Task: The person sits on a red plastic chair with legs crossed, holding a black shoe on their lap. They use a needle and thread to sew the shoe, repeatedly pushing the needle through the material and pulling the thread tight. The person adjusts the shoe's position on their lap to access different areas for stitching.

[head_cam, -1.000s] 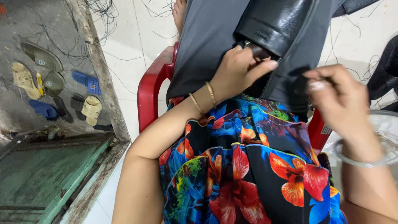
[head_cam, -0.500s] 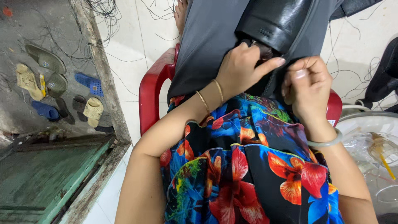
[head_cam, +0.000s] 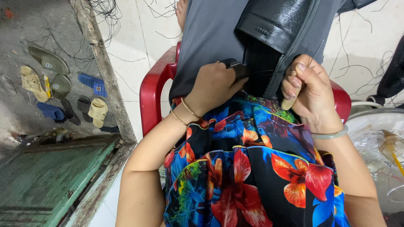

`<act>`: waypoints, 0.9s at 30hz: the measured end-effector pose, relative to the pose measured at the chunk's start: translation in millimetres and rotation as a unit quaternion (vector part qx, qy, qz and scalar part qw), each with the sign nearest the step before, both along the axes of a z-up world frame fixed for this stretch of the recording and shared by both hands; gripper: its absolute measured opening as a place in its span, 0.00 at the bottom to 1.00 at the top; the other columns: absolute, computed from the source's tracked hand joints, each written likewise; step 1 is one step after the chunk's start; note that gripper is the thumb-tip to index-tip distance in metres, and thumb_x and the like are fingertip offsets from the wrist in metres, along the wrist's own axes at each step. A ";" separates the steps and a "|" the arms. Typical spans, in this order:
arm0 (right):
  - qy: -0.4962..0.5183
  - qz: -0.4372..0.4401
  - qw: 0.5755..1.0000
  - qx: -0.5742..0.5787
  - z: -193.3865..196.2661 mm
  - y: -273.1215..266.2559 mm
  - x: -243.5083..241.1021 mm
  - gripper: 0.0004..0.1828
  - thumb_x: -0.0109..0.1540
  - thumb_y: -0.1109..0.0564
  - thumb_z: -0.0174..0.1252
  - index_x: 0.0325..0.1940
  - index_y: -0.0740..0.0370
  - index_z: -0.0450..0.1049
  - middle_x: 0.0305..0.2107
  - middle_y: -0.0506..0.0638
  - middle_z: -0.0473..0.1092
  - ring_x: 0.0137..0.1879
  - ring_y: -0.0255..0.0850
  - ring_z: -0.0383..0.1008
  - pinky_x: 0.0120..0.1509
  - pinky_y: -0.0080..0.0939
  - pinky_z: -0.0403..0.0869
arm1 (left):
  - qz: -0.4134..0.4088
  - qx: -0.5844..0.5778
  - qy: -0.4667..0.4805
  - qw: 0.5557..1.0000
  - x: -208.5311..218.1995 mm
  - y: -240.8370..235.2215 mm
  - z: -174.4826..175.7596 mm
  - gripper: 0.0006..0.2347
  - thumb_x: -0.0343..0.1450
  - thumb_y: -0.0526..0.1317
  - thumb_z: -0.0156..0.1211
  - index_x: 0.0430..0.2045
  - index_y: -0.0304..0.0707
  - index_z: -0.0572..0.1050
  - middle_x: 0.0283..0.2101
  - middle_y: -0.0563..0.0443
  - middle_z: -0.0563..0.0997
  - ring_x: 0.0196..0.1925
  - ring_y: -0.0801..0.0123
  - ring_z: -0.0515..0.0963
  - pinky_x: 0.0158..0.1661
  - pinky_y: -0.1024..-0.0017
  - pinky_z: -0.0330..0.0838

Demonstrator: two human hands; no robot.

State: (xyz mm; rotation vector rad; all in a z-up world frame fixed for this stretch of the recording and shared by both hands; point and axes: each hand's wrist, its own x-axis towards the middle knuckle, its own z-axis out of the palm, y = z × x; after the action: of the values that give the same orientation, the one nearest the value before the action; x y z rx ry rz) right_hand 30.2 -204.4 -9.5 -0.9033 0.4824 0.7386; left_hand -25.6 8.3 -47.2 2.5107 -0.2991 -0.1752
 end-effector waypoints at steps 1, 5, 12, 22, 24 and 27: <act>-0.019 0.008 0.999 -0.024 1.9 0.6 -0.4 0.10 0.60 0.57 0.54 0.28 0.56 0.60 0.17 0.43 0.52 0.21 0.28 0.52 0.23 0.24 0.56 | -0.001 -0.026 0.003 1.000 0.7 4.6 5.4 0.14 0.67 0.48 0.57 0.14 0.38 0.72 0.14 0.45 0.68 0.16 0.56 0.68 0.16 0.62 0.57; -0.127 0.076 0.984 -0.095 9.7 2.6 -3.6 0.16 0.62 0.45 0.50 0.33 0.57 0.58 0.19 0.48 0.54 0.21 0.34 0.54 0.25 0.28 0.60 | -0.019 -0.327 0.089 0.941 23.4 26.5 75.3 0.05 0.66 0.39 0.60 0.25 0.36 0.76 0.36 0.51 0.77 0.40 0.65 0.74 0.42 0.69 0.67; -0.151 0.019 0.983 -0.098 -0.4 2.1 -14.9 0.08 0.62 0.54 0.49 0.37 0.61 0.62 0.18 0.53 0.58 0.15 0.38 0.58 0.15 0.31 0.60 | -0.047 -0.571 0.225 0.788 34.9 -1.9 82.7 0.04 0.68 0.39 0.56 0.28 0.41 0.74 0.35 0.55 0.76 0.40 0.74 0.76 0.45 0.76 0.71; -0.163 -0.013 0.973 -0.162 -2.0 8.9 -17.0 0.07 0.59 0.66 0.51 0.40 0.74 0.67 0.11 0.55 0.57 0.12 0.37 0.59 0.15 0.30 0.63 | -0.021 -0.270 -0.026 0.962 40.3 -32.9 52.5 0.09 0.67 0.32 0.49 0.15 0.29 0.67 0.12 0.39 0.67 0.15 0.51 0.70 0.15 0.67 0.65; -0.164 -0.014 0.973 -0.164 -1.6 9.0 -17.8 0.07 0.59 0.67 0.52 0.40 0.74 0.67 0.12 0.55 0.57 0.12 0.37 0.59 0.14 0.30 0.63 | -0.028 -0.263 -0.021 0.964 41.4 -32.8 55.3 0.09 0.68 0.32 0.49 0.15 0.29 0.66 0.12 0.38 0.66 0.15 0.50 0.69 0.15 0.67 0.64; -0.160 -0.016 0.972 -0.169 0.0 9.9 -18.2 0.07 0.59 0.67 0.52 0.40 0.74 0.68 0.13 0.54 0.59 0.12 0.36 0.60 0.15 0.30 0.64 | -0.031 -0.341 0.062 0.937 43.7 -32.2 57.9 0.09 0.67 0.34 0.50 0.16 0.29 0.63 0.12 0.39 0.66 0.15 0.49 0.71 0.15 0.65 0.63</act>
State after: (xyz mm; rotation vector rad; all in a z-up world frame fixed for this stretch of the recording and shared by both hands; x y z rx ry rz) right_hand 12.0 -194.5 -9.4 -1.3064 0.3392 0.4739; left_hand 18.1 -23.9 10.8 1.7940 -0.3215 -0.2114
